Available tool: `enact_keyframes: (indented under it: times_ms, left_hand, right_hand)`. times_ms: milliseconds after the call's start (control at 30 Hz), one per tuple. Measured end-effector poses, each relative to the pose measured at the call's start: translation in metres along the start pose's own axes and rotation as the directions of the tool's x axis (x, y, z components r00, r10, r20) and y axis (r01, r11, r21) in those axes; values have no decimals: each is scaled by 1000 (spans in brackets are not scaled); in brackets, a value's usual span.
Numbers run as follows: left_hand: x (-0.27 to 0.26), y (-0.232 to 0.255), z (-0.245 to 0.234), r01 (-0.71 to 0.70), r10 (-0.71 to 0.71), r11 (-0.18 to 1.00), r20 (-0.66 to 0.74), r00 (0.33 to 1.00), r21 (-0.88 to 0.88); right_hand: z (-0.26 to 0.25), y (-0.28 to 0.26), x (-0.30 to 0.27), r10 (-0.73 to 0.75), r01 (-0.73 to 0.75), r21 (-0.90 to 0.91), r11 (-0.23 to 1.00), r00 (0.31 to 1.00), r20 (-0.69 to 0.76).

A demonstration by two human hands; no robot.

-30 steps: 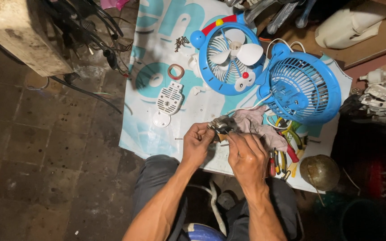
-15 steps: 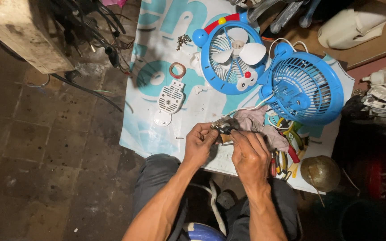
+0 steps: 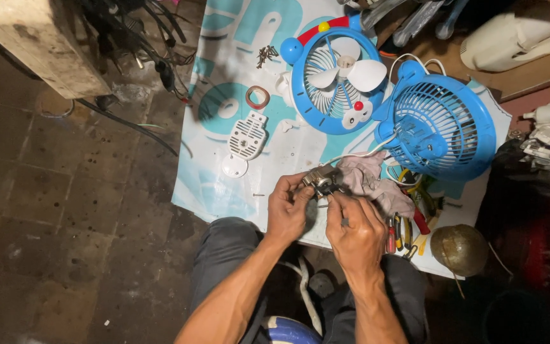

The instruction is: The person cleans a small motor component with a cloth and then uses a screwdriver to tighten screws on the motor housing. The workspace contains a disassembled blue fan and various tools.

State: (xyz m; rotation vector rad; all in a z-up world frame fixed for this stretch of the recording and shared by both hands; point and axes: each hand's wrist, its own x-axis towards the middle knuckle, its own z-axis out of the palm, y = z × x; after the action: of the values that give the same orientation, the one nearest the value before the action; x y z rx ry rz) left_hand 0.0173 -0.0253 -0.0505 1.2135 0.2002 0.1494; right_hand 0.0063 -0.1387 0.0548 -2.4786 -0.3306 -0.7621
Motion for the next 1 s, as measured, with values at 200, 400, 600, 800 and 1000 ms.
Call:
enact_keyframes:
  times_ms: [200, 400, 600, 800, 1000]
  left_hand:
    - [-1, 12, 2, -38, 38, 999, 21, 999, 6]
    - [-4, 18, 2, 63, -68, 990, 31, 997, 129]
    - [-3, 13, 0, 24, -25, 992, 4, 1000, 123]
    - [-3, 9, -1, 70, -72, 994, 17, 997, 84]
    - [-4, 26, 4, -67, 66, 998, 72, 995, 10]
  right_hand:
    - [1, 1, -6, 104, -105, 23, 994, 994, 19]
    - [-4, -5, -7, 135, -137, 1, 991, 979, 154]
    - [-3, -4, -8, 67, -71, 23, 997, 988, 137]
    - [-1, -8, -3, -90, 91, -6, 996, 992, 86]
    - [0, -8, -5, -37, 34, 55, 998, 998, 55]
